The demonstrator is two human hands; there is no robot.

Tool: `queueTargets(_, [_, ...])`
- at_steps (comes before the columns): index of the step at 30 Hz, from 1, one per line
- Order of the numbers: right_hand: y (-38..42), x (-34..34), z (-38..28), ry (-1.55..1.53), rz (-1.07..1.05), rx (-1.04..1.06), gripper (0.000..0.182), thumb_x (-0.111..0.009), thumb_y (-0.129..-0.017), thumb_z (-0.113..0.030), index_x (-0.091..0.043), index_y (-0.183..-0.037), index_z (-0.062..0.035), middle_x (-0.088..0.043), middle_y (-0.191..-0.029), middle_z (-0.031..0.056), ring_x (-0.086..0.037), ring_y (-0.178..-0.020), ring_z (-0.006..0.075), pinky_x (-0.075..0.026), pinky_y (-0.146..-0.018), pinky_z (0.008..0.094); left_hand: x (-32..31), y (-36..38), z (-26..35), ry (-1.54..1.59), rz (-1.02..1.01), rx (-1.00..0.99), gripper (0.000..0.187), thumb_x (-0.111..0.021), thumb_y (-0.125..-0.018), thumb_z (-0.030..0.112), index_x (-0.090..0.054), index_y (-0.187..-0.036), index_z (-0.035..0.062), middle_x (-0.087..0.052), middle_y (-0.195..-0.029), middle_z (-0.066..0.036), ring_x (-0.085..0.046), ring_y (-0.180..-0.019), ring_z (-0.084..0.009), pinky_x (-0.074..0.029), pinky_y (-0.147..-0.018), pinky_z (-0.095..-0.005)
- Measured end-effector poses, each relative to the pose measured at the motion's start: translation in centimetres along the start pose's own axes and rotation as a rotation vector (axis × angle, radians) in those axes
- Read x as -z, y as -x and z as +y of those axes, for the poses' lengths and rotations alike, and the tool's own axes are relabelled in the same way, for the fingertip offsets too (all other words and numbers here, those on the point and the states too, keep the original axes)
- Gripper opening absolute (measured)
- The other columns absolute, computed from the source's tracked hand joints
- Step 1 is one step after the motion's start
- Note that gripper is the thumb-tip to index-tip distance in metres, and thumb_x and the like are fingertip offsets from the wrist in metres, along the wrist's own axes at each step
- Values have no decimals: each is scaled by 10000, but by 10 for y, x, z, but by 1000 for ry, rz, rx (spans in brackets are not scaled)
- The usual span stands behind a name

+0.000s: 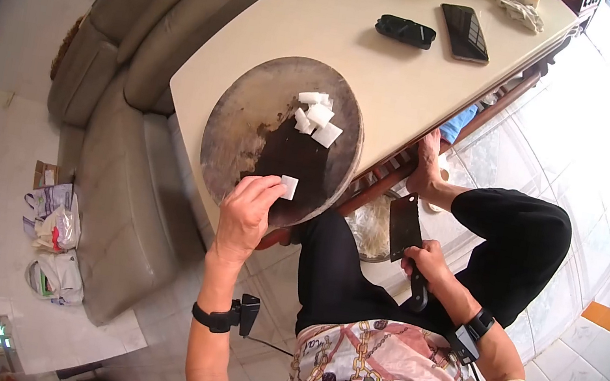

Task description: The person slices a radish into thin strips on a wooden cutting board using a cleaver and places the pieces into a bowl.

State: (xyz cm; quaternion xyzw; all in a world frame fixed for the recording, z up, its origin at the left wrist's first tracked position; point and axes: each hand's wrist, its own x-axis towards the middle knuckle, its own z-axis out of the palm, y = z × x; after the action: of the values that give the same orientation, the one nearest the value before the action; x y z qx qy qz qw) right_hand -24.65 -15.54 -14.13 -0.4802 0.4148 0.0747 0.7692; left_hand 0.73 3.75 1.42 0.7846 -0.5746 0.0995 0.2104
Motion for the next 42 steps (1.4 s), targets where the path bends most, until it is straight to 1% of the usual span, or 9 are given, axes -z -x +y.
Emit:
queueTargets(5, [-5,1,7,8,16,0,162,-560,-815,-90,-596,-710,28,-603,-604,94,-544,-477,155,-417,-455,298,6,0,3,87,-78,65,244,-628,-748,-62,-666,-976,18,-647,-1075,-117,-620,-907,-297,-534,-750,-375])
queueTargets(9, [-5,2,7,4,29,11,170,-562,-813,-92,-593,-694,26,-597,-594,94,-541,-475,156,-412,-451,297,9,-7,8,213,-131,133,220,-648,-766,-68,-673,-972,5,-671,-1050,-123,-638,-923,-302,-530,-780,-354])
queueTargets(20, [-3,0,4,7,36,6,167,-569,-809,-85,-580,-687,29,-600,-597,99,-538,-472,157,-410,-443,300,-29,-13,23,189,205,401,165,-677,-802,-16,-662,-966,-30,-670,-987,-151,-667,-819,-236,-542,-724,-316])
queueTargets(22, [-4,1,5,14,18,5,158,-569,-809,-86,-579,-704,32,-603,-603,101,-540,-474,157,-409,-437,301,-29,-16,30,303,244,471,148,-662,-796,-38,-656,-944,-35,-654,-976,-156,-662,-811,-269,-539,-704,-337])
queueTargets(25, [-2,0,2,-4,39,4,152,-568,-813,-85,-579,-720,34,-606,-610,102,-541,-476,157,-409,-436,299,-31,-8,25,391,330,537,157,-657,-815,-59,-657,-971,-44,-651,-971,-115,-659,-796,-180,-538,-689,-275])
queueTargets(27, [-4,2,5,-2,37,3,149,-568,-815,-84,-579,-725,34,-606,-612,101,-541,-477,157,-411,-439,297,-30,1,18,674,394,696,181,-655,-832,-61,-663,-1012,-37,-648,-927,-70,-635,-781,-111,-527,-706,-233])
queueTargets(30, [-2,-1,3,-8,29,-3,146,-565,-819,-81,-578,-732,34,-606,-615,100,-540,-479,156,-414,-445,294,-20,9,14,873,420,795,205,-664,-853,-28,-650,-1055,-59,-655,-898,-64,-636,-765,-118,-538,-723,-239])
queueTargets(37, [-1,-1,3,15,25,-12,161,-565,-820,-89,-582,-716,32,-605,-616,98,-540,-484,151,-415,-453,296,-11,11,13,419,248,744,183,-641,-855,-37,-669,-1035,-36,-636,-854,-39,-613,-699,-95,-497,-649,-223])
queueTargets(42, [-2,0,3,28,32,-10,164,-566,-817,-93,-586,-712,32,-608,-619,96,-539,-482,149,-414,-452,298,-1,7,1,524,112,799,177,-646,-860,-8,-666,-1032,-43,-652,-895,-63,-646,-741,-113,-539,-637,-234])
